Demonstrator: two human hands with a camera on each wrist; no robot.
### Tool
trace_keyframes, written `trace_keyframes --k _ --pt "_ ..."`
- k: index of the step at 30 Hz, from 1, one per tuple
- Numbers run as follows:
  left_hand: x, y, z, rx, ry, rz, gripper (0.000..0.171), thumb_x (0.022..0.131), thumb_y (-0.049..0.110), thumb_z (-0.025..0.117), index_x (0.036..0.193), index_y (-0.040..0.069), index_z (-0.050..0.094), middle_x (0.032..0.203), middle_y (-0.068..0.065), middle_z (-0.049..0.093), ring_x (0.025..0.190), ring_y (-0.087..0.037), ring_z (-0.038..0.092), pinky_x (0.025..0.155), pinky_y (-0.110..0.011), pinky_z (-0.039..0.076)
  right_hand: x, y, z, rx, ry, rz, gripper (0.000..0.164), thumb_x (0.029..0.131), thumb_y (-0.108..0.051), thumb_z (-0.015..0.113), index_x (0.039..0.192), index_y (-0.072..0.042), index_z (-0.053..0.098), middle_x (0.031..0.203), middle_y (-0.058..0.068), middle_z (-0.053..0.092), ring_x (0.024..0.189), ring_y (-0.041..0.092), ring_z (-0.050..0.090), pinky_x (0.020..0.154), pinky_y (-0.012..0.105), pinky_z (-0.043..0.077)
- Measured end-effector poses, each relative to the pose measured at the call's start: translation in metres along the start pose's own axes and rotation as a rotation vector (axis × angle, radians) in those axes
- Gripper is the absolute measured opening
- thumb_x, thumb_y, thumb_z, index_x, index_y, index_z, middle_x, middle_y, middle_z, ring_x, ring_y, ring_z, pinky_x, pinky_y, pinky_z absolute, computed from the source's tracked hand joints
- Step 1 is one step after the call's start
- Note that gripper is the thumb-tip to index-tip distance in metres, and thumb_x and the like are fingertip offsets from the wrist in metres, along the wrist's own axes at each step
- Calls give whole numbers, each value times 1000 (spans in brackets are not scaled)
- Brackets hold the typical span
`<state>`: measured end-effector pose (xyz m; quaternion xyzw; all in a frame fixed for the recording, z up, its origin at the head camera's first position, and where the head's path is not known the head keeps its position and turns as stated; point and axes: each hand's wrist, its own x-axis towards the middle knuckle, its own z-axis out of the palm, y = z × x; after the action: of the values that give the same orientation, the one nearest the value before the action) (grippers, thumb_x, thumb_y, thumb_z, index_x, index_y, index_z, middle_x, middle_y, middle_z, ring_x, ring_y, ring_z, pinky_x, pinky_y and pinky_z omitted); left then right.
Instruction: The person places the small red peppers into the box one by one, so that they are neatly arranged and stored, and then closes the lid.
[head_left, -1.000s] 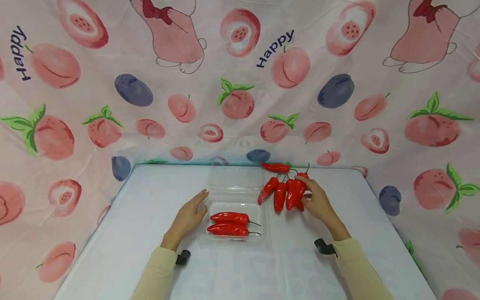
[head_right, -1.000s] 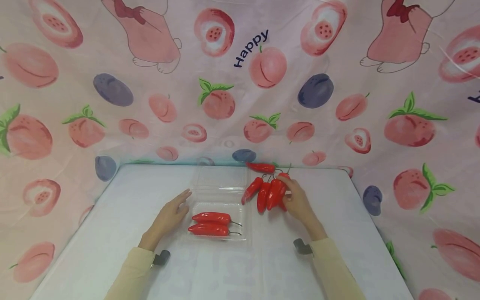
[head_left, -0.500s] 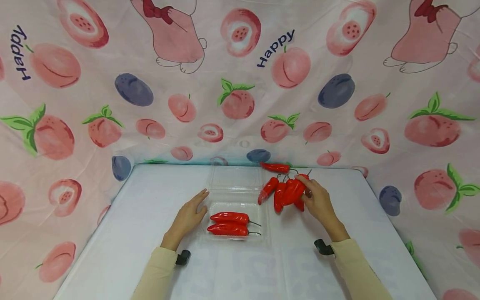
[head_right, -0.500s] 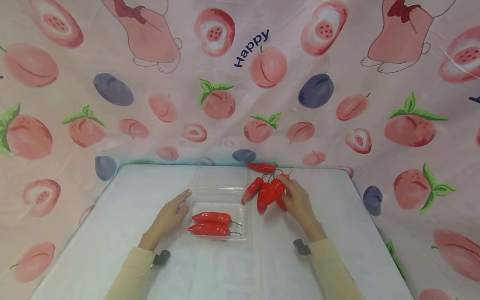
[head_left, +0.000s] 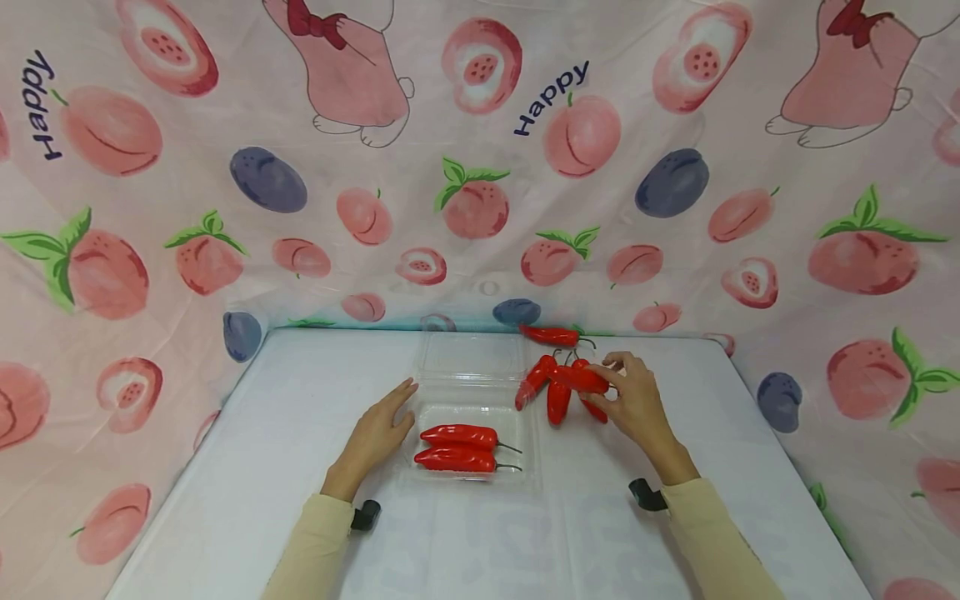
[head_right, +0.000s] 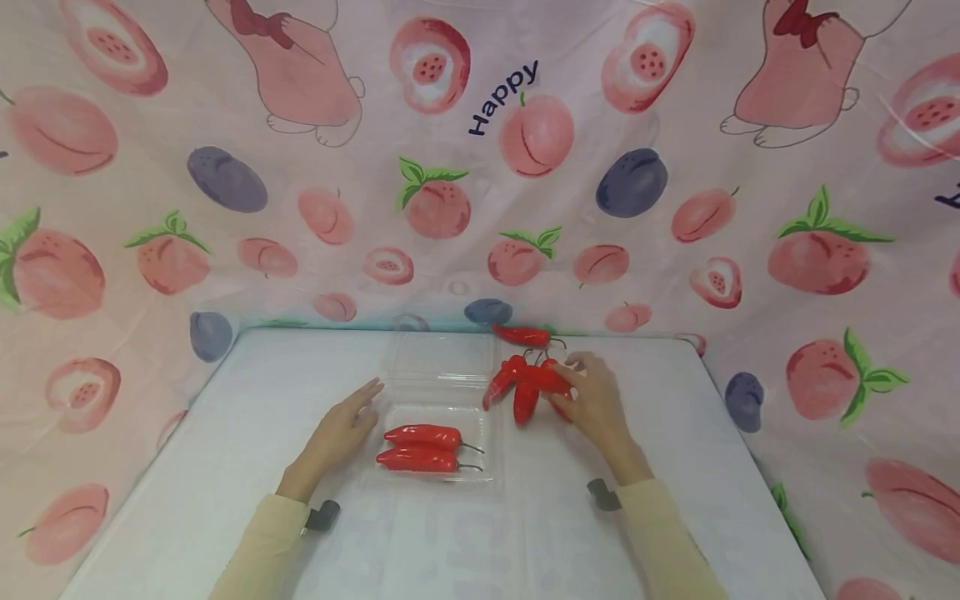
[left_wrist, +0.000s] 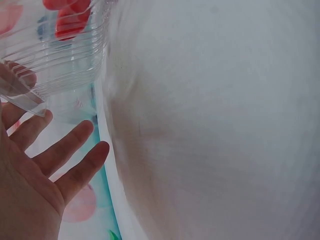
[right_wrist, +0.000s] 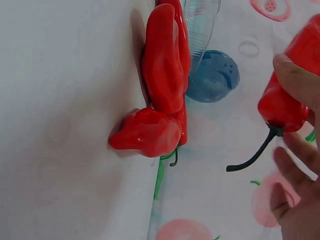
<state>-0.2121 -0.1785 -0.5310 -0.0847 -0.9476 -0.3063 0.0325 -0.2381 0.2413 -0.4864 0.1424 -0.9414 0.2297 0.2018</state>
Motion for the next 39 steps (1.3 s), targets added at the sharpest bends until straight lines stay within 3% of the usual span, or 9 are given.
trace_keyframes --k 3,9,23,29,39 --pt "0 0 0 4 0 -1 53 97 24 57 149 20 45 157 0 40 143 -29 41 113 -55 38 1 -2 0 12 -75 -17 47 77 -21 83 121 -10 69 119 13 64 109 32 57 92 55 48" --pt "0 0 1 2 -5 -2 54 97 24 57 149 20 44 158 1 39 144 -29 41 113 -55 38 2 -9 -1 58 -170 5 47 82 -23 79 124 -8 67 113 13 65 100 30 59 87 50 55" --pt "0 -2 1 -1 -2 -5 53 97 24 57 149 21 45 157 1 40 144 -28 41 113 -55 38 0 -26 1 140 -235 80 56 84 -33 76 132 -9 61 114 12 67 99 27 61 86 46 58" --pt "0 -2 1 -6 -3 2 53 97 24 57 149 20 44 158 0 40 144 -29 41 113 -56 38 0 -31 5 169 -234 65 56 85 -33 76 133 -8 61 122 13 67 103 28 62 89 49 58" --pt "0 -3 1 -13 -2 7 53 98 24 56 149 21 44 158 1 39 144 -29 40 114 -56 37 -1 -42 8 195 -235 57 56 84 -33 77 132 -9 62 113 10 68 95 24 59 79 40 58"
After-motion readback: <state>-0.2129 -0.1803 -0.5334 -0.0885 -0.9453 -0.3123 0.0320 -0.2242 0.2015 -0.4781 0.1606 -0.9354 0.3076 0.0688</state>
